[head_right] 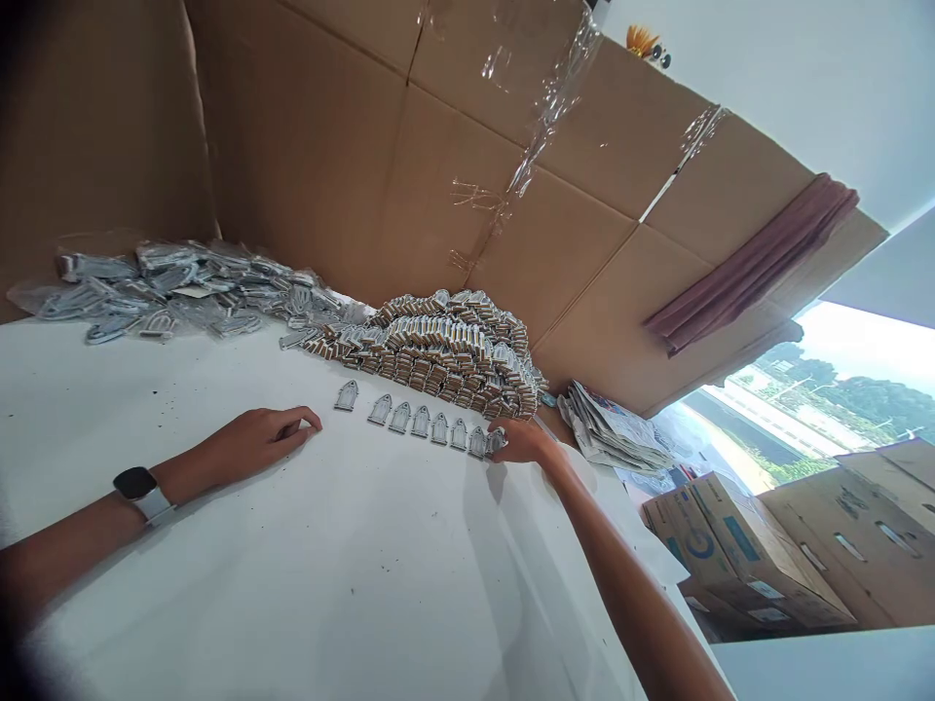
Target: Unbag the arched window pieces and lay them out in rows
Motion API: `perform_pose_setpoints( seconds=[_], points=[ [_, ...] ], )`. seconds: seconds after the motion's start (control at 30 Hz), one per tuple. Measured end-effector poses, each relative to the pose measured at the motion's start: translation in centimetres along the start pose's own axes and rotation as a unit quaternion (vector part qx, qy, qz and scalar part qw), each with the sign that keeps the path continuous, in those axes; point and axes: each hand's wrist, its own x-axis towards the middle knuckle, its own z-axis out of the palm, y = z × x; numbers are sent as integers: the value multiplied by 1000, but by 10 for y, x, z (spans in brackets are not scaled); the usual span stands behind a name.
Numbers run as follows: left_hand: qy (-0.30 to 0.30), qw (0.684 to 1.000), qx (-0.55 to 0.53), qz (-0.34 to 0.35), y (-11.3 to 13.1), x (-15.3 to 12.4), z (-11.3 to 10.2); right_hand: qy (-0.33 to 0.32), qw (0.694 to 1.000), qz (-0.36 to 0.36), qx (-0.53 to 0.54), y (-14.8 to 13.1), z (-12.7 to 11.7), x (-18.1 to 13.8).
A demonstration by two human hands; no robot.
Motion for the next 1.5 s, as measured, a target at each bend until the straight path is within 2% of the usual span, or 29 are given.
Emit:
perform_pose_setpoints(
  seconds=[0.53, 0.7, 0.93, 1.27, 1.5],
  points=[
    [-7, 1000, -3, -15, 2, 1, 0, 6, 1000, 22, -21, -15, 2, -3],
    [-6, 1000, -4, -14, 2, 1, 0, 20, 1000, 10, -16, -17, -7, -4],
    [2, 1000, -15, -6, 5, -1, -2, 28, 999, -22, -2, -35, -13, 1],
    [-3, 1000, -12, -13, 12, -2, -5, 3, 1000, -22, 8, -45, -16, -1],
    [1, 1000, -11, -16, 9, -1, -3, -9, 1000, -10, -4, -52, -15, -1]
  ],
)
